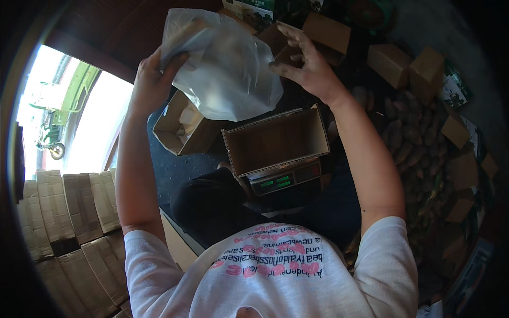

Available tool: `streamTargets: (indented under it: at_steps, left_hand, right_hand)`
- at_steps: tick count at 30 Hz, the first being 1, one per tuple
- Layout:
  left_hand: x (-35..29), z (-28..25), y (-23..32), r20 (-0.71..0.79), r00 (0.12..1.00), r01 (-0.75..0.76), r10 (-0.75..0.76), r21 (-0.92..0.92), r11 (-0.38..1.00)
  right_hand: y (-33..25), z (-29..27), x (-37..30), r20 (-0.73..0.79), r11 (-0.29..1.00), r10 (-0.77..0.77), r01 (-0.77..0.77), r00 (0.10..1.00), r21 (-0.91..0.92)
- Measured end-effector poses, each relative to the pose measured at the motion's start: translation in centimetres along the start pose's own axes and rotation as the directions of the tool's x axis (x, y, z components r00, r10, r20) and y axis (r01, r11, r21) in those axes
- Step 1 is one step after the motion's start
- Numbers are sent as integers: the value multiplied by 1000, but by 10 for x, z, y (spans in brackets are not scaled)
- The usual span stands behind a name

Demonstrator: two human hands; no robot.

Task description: Sort large radishes and pack them into cardboard boxes using a scale.

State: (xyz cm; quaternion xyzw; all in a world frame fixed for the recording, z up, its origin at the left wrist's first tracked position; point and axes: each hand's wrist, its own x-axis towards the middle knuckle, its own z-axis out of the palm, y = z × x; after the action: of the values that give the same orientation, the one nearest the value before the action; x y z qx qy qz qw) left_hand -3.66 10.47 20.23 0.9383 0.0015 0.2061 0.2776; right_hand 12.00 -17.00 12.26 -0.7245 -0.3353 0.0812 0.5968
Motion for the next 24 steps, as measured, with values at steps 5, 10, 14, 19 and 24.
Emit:
streamTargets:
  at_steps: [5, 10, 14, 19, 24]
  left_hand:
    - [5, -35, 3, 19, 992, 126, -125, -187, 974]
    - [14, -52, -4, -21, 999, 40, -42, -72, 997]
    - [-7, -52, -30, 235, 965, 150, -113, -146, 978]
    - [-19, -2, -31, 544, 803, 403, -245, -192, 895]
    - [1, 26, 18, 504, 839, 544, -205, -768, 338]
  right_hand:
    - [-102, 132, 57, -657, 972, -28, 173, 753, 157]
    - [-78, 35, 92, 425, 938, -101, -55, 899, 341]
    - [-81, 12, 96, 343, 958, -187, 95, 921, 269]
    - [-70, -45, 125, 322, 996, -75, 56, 944, 65]
    - [-104, -55, 128, -464, 905, -257, 42, 848, -424]
